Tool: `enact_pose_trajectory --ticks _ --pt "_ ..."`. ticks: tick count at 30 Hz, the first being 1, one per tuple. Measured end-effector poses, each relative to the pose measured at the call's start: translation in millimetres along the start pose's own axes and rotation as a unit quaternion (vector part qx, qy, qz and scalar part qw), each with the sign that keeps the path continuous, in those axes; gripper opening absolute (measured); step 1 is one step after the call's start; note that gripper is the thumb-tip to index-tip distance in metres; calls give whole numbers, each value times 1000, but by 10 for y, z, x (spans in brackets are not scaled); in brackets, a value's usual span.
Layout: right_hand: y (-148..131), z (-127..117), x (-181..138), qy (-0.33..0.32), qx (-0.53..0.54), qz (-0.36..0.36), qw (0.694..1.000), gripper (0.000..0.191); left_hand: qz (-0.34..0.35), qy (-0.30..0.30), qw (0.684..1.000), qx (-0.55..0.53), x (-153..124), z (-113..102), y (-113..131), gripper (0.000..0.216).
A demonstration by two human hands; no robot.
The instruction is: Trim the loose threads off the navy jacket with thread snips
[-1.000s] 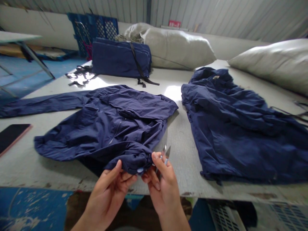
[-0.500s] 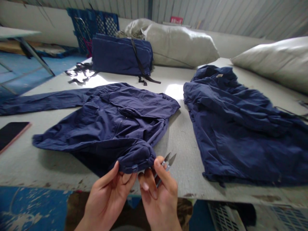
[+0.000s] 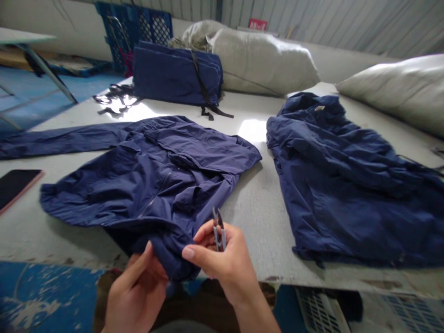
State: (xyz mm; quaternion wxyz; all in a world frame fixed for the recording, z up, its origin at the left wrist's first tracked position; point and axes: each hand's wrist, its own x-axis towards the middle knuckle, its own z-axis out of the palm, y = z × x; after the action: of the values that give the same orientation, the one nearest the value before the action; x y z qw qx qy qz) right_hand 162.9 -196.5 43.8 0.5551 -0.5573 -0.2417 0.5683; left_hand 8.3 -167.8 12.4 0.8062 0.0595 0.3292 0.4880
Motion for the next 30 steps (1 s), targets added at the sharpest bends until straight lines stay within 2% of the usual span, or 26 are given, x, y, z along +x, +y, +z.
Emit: enact_pose_trajectory --ticks 4,7,9,12,15,16,19,23,28,30 --pt "-89 22 -51 -5 -220 -36 975 39 68 68 995 42 5 -33 9 24" --pt "-104 56 -89 -14 -270 -51 961 32 82 89 991 64 9 -35 27 32" --pt "-85 68 -87 -18 -218 -44 975 33 70 100 990 66 8 -17 61 37" --pt "-36 78 -48 -4 -32 -28 999 39 49 116 991 36 18 35 131 34" --pt "5 100 -2 -8 140 -33 990 39 38 111 993 3 47 75 185 15" --pt "15 112 8 -14 180 -34 983 37 37 102 994 -3 58 78 196 14" --pt "36 152 20 -24 266 -20 963 29 28 47 998 -32 81 56 207 31" --pt "64 195 5 -17 344 13 939 26 -2 -59 995 -75 96 9 211 50" --pt "92 247 -31 8 371 14 928 21 -27 -238 961 -137 145 -7 229 65" --pt "93 278 -43 13 374 3 927 22 -36 -282 947 -153 170 -15 234 66"
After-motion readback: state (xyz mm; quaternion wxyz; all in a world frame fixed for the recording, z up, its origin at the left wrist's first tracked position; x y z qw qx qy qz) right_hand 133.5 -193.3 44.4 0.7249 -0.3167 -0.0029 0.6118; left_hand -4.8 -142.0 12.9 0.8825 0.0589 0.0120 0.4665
